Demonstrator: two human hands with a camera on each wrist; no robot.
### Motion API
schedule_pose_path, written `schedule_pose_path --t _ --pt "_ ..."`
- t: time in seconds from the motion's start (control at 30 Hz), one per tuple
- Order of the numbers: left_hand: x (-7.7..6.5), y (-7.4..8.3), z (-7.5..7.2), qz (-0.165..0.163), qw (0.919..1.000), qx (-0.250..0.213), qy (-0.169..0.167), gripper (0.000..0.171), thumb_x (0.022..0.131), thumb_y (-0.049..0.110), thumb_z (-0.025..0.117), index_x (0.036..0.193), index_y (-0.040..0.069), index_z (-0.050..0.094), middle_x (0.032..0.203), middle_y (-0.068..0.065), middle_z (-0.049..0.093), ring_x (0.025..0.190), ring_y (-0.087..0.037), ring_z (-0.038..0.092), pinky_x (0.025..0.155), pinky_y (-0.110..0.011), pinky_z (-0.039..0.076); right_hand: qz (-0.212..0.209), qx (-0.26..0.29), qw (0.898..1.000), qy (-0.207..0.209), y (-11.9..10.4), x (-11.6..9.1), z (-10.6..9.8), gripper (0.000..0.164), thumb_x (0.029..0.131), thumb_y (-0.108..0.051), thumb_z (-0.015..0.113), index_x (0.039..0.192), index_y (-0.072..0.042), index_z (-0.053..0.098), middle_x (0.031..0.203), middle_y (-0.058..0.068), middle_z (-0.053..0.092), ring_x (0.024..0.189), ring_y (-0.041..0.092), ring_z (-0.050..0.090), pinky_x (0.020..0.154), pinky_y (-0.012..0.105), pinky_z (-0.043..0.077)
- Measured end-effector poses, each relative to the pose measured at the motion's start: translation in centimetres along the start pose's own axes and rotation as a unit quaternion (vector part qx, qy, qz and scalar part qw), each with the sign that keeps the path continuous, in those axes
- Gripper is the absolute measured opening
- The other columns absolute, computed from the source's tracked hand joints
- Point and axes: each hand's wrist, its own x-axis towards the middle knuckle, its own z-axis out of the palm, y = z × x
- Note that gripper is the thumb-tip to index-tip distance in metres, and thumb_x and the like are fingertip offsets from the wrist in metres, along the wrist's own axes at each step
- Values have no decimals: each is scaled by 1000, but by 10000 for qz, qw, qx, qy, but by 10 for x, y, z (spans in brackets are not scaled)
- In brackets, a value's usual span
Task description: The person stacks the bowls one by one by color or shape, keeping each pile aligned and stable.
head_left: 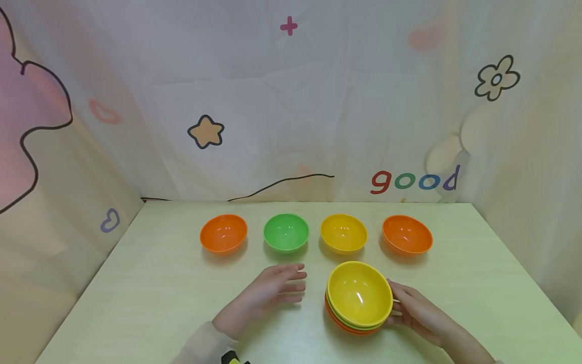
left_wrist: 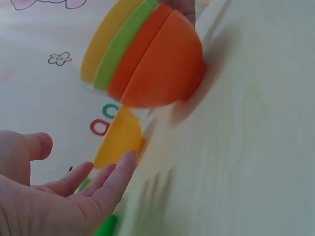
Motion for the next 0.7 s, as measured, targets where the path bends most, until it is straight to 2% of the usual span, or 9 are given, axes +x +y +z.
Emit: schedule_pose_path --t 0.17,0.43,0.53,0.7 --pt "-9 14 -27 222 9992 245 244 51 97 27 46 134 -7 37 136 -27 41 118 -39 49 89 -38 51 4 26 10000 2 1 0 0 72 98 -43 34 141 12 15 117 0 59 100 16 59 89 36 52" --pt "-26 39 -67 465 9944 543 784 49 96 24 48 136 -1 37 138 -24 40 121 -38 47 92 -38 49 43 38 10000 29 -1 0 0 74 98 -43 35 141 13 11 118 0 58 101 15 59 89 36 51" --pt "-31 46 -81 579 9907 669 1031 49 96 25 49 136 -1 37 138 -23 42 118 -35 51 91 -37 50 88 36 9999 44 -1 0 0 76 98 -44 36 142 12 10 120 0 58 101 15 59 90 36 51" --pt "-36 56 -104 753 9817 729 1592 49 93 24 54 132 -3 42 131 -21 50 101 -21 63 88 -33 51 154 18 9998 108 -1 1 0 78 97 -45 37 142 11 10 122 2 57 102 16 59 90 36 51"
